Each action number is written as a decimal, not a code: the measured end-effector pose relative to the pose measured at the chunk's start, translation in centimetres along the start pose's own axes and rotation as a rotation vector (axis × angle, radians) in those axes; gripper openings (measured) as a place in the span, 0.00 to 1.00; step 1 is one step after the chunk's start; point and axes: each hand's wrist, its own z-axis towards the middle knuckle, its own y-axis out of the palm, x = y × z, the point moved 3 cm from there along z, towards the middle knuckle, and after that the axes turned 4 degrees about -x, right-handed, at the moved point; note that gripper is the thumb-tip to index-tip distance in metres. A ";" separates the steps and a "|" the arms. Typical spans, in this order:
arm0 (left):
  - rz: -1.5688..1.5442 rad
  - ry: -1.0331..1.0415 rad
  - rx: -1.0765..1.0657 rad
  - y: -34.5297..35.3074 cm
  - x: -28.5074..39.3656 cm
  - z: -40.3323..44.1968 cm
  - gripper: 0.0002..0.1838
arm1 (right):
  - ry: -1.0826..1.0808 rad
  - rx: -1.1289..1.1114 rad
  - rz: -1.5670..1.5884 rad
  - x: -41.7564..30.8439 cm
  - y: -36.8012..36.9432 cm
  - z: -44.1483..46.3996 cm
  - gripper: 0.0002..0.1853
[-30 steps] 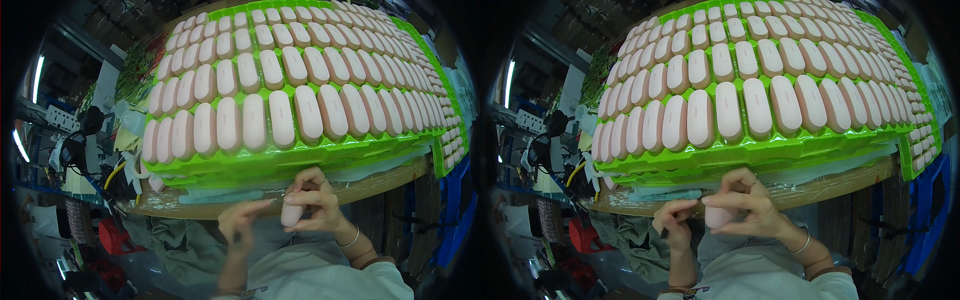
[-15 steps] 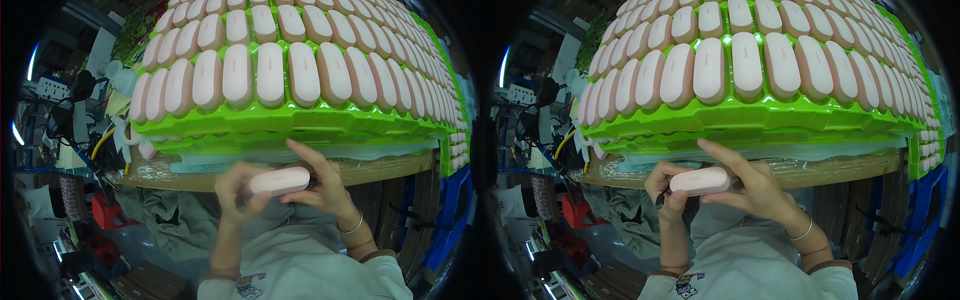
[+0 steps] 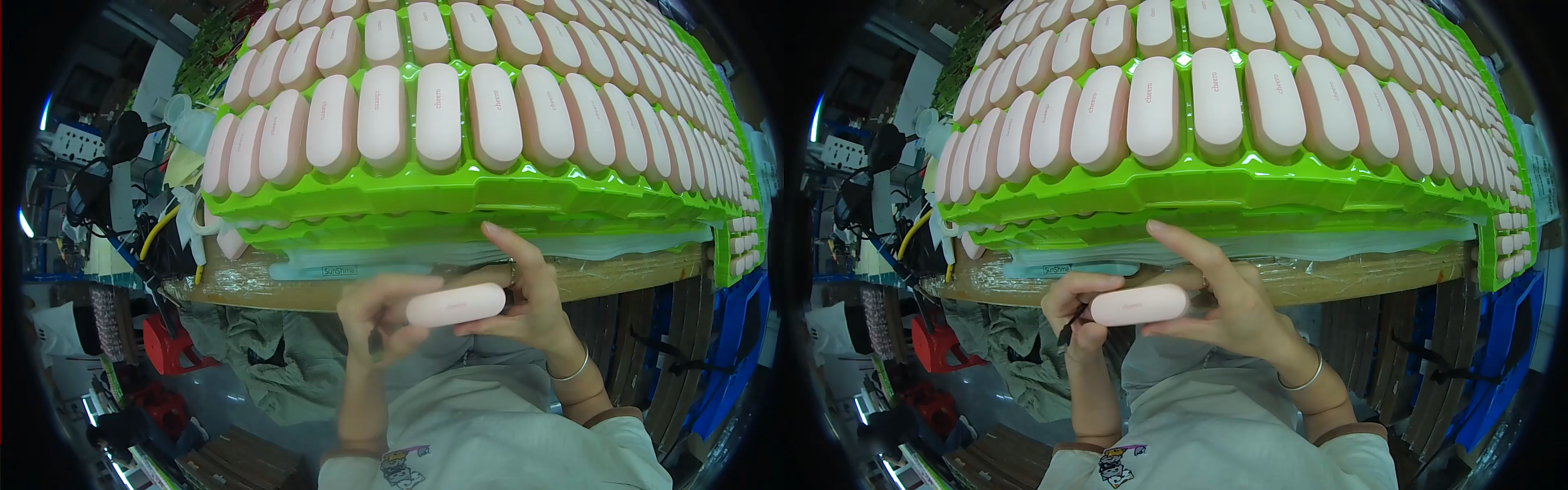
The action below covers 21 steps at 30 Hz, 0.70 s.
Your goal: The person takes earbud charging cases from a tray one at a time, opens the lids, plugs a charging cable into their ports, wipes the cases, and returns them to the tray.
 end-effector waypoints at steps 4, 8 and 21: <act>0.037 -0.104 0.027 0.4 0.2 0.6 0.23 | -0.031 -0.046 -0.086 0.1 0.1 0.1 0.42; -0.070 -0.228 0.215 0.3 -0.4 0.7 0.30 | 0.131 -0.038 0.008 0.2 -0.2 -0.3 0.44; -0.224 -0.208 0.077 1.7 -0.1 -0.1 0.40 | 0.261 0.013 0.277 0.4 -0.6 -0.1 0.41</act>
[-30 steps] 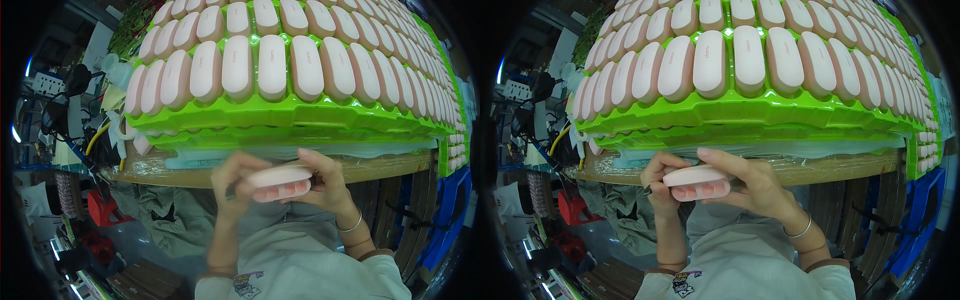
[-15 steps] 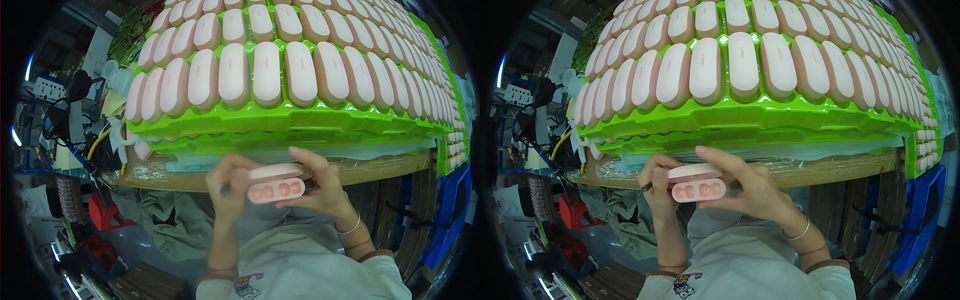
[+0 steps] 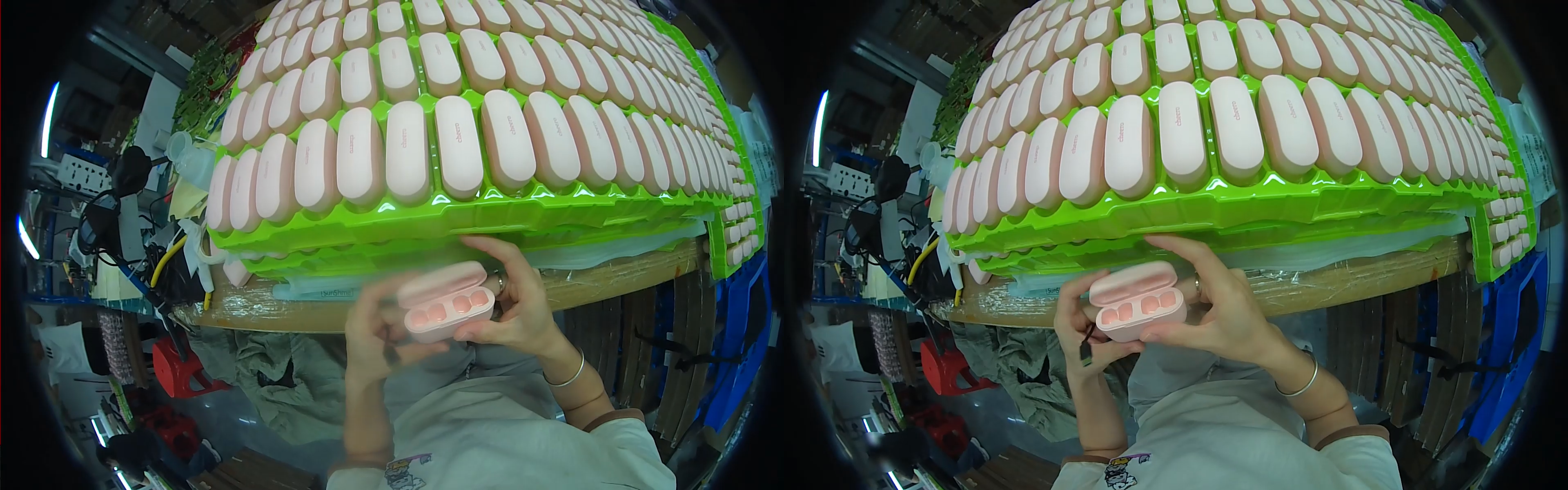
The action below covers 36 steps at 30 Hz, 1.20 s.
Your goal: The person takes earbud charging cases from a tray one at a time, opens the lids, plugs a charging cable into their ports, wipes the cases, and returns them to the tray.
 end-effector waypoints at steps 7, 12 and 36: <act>0.289 0.233 -0.021 -1.5 -0.9 -0.6 0.32 | -0.123 -0.165 -0.249 0.0 0.1 0.7 0.36; 0.217 0.020 0.011 -1.5 -0.9 -0.7 0.37 | -0.226 -0.073 0.158 0.1 0.8 0.7 0.26; 0.152 0.181 -0.040 -1.4 -1.0 -0.9 0.36 | -0.164 -0.133 -0.035 -0.6 0.4 0.3 0.33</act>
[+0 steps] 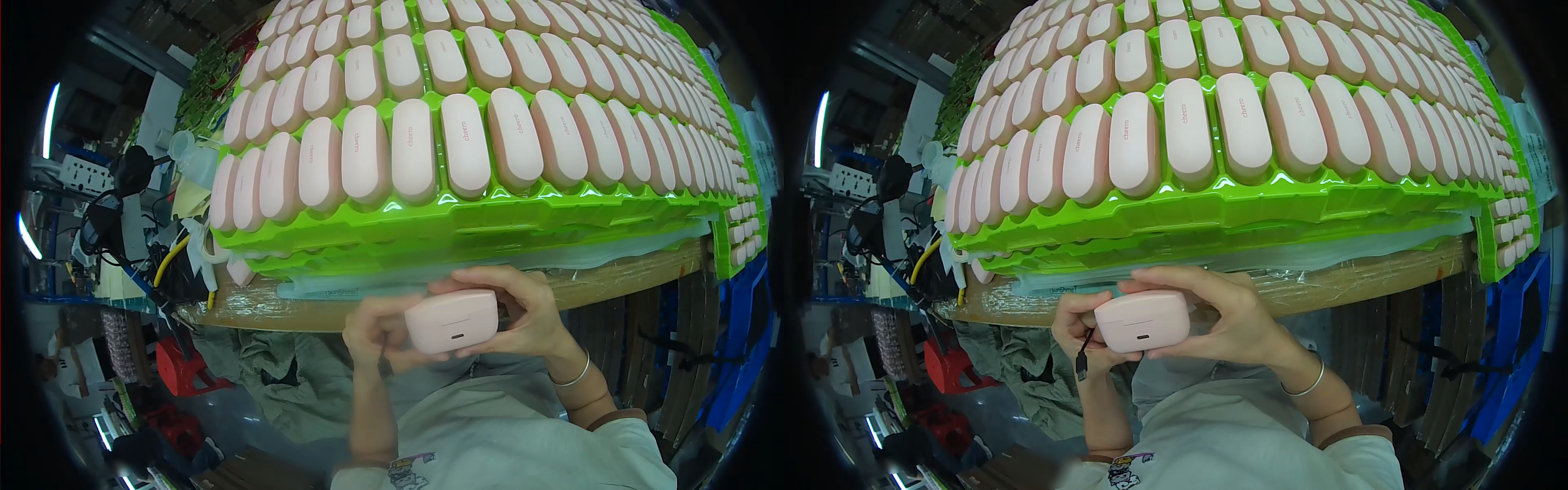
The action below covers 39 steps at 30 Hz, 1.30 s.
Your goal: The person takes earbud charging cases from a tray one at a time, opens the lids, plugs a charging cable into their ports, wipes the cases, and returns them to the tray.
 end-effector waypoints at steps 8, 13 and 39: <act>0.030 -0.025 -0.034 -0.6 -0.1 0.9 0.29 | 0.066 0.076 -0.239 0.3 -0.1 -0.1 0.48; -0.065 0.007 0.078 0.3 0.5 1.3 0.27 | 0.072 0.010 -0.131 0.5 0.0 0.0 0.49; 0.134 0.234 -0.109 1.2 2.9 1.5 0.18 | -0.227 0.314 -0.963 -17.6 -11.2 8.1 0.13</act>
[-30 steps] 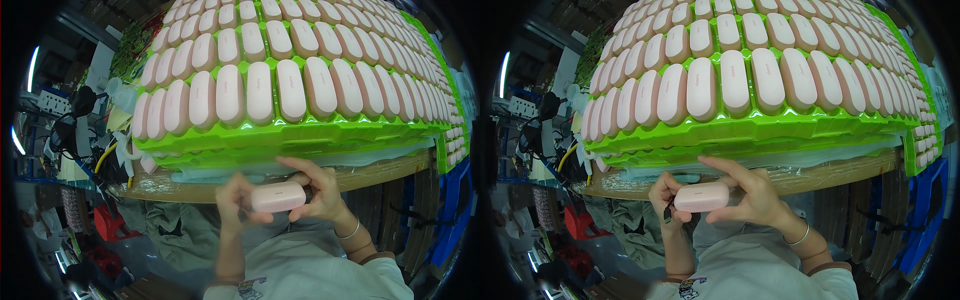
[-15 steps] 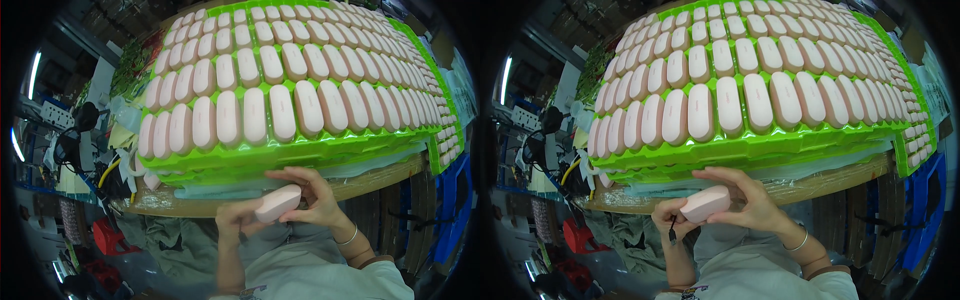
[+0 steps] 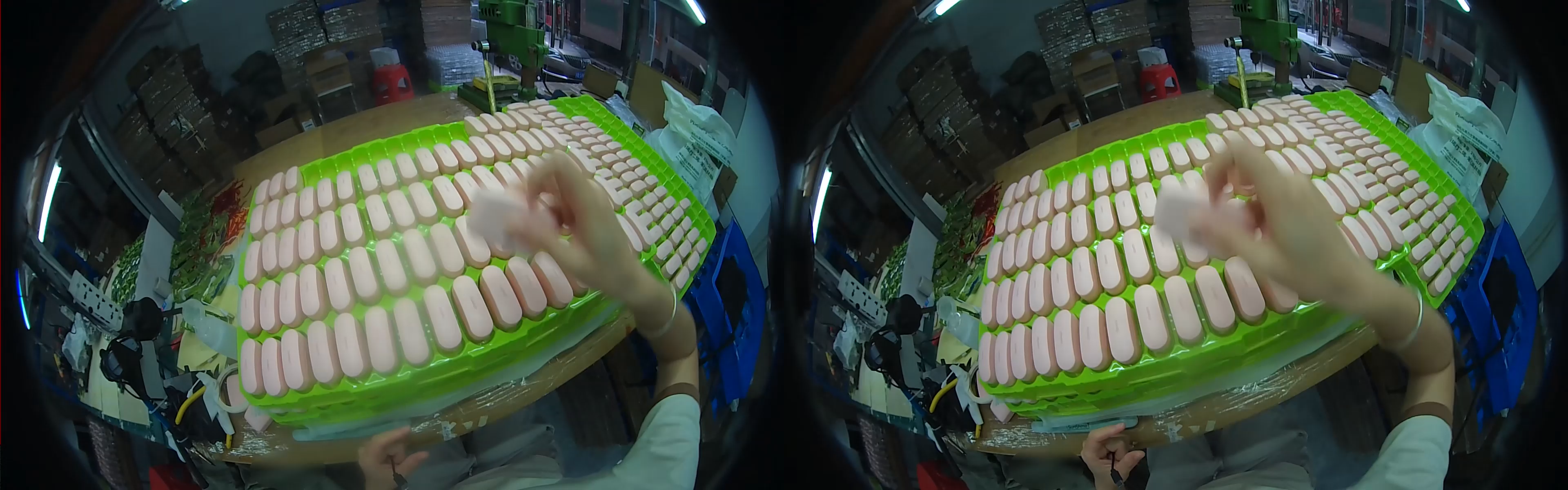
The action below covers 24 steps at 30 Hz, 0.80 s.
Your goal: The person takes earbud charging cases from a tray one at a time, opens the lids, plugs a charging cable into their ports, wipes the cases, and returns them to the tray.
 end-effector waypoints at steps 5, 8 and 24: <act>0.045 -0.037 0.012 0.2 0.1 0.0 0.15 | -0.026 0.105 -0.552 11.2 -0.3 13.1 0.13; -0.120 -0.214 0.039 0.3 0.2 0.2 0.13 | 0.164 0.074 -0.779 17.1 2.0 16.1 0.11; 0.040 -0.252 0.047 0.1 0.4 0.4 0.07 | 0.063 -0.340 -0.634 13.5 11.3 22.7 0.18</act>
